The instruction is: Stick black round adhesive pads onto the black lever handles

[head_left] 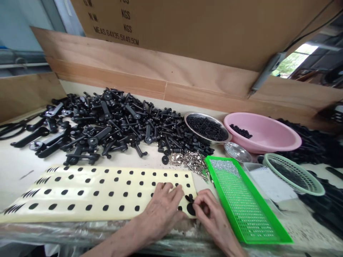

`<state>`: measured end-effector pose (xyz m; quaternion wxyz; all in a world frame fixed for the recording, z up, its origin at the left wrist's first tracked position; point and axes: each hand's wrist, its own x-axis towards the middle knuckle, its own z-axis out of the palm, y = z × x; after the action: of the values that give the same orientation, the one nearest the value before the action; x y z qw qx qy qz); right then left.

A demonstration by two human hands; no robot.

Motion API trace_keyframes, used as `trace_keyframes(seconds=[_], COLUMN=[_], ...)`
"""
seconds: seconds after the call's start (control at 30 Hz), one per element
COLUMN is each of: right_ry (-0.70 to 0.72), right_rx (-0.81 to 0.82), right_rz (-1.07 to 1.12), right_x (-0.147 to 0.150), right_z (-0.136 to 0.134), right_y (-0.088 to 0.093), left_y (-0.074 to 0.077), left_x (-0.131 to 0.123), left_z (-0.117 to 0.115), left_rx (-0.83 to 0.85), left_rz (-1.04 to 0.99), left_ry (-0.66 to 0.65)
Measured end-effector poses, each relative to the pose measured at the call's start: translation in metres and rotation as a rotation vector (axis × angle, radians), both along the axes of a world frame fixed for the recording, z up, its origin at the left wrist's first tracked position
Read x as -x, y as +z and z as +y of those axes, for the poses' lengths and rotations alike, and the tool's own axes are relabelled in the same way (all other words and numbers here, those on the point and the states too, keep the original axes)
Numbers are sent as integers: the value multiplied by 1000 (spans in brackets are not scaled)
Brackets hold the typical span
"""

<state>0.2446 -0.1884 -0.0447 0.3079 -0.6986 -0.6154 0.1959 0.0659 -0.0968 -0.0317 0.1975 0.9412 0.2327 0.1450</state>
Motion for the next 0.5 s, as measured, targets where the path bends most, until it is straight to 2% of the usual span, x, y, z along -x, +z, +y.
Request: trace_keyframes(seconds=[0.17,0.27,0.4,0.5], right_ry=[88,141,63,12], right_rx=[-60,-77,-133,-170], right_rz=[-27,-113,-163,-56], right_x=[1,3,6,11], right_z=[6,7,9,19], right_y=[25,39,43,40], left_y=[10,11,11,17], left_x=[4,6,7,10], left_z=[13,19,20,21], left_rx=[430,615,768,962], left_rz=[-138,-208,-345,-515], left_ry=[92,163,174,206])
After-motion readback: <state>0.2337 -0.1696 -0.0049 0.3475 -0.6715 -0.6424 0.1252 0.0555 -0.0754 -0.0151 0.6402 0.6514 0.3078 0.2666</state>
